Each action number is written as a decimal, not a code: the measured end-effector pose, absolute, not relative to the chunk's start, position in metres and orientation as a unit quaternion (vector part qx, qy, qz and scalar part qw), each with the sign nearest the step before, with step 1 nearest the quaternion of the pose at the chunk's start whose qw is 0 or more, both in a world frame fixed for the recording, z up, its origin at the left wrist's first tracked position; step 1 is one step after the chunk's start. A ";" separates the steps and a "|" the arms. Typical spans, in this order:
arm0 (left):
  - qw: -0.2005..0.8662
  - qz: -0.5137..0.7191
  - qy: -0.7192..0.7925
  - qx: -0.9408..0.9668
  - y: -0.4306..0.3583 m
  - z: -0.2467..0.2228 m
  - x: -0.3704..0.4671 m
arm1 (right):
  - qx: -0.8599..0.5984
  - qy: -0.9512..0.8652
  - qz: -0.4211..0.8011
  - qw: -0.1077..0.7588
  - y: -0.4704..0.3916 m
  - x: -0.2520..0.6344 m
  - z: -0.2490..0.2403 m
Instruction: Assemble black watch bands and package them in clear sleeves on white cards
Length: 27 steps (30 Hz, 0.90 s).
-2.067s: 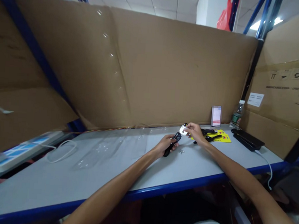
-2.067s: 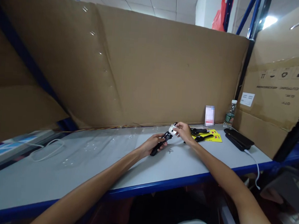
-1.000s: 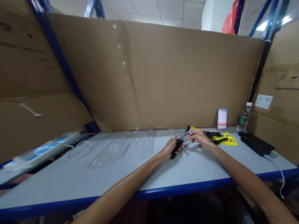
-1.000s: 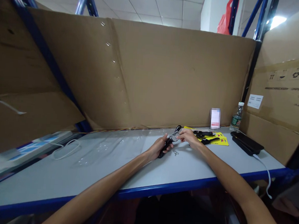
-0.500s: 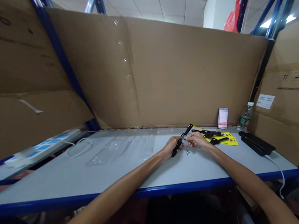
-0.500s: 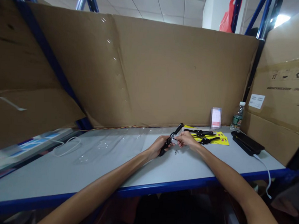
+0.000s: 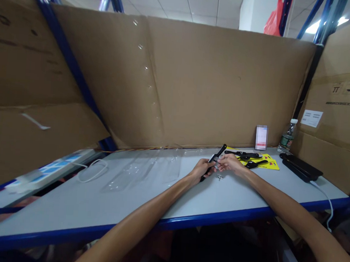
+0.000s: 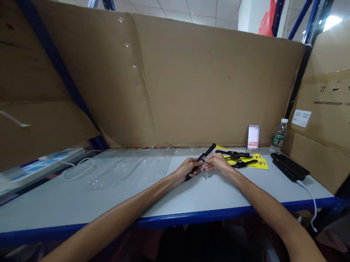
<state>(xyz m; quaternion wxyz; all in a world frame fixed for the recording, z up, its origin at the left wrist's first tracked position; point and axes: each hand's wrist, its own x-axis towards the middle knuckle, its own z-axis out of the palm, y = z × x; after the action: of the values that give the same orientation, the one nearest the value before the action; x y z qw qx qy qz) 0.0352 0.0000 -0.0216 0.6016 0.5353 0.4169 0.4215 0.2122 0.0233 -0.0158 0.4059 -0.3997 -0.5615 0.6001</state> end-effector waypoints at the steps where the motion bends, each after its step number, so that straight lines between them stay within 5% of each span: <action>1: 0.606 0.426 0.413 0.531 0.001 -0.023 0.035 | -0.403 -0.566 0.593 0.406 0.025 0.213 -0.015; 27: 0.639 0.478 0.421 0.430 0.001 -0.020 0.034 | -0.451 -0.609 0.480 0.442 0.039 0.238 0.003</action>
<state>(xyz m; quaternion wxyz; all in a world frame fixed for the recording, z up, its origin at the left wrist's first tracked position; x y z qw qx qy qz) 0.0337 0.0010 -0.0196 0.6394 0.4301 0.4214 0.4782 0.2379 0.0387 0.0032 0.4416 -0.4509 -0.6091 0.4803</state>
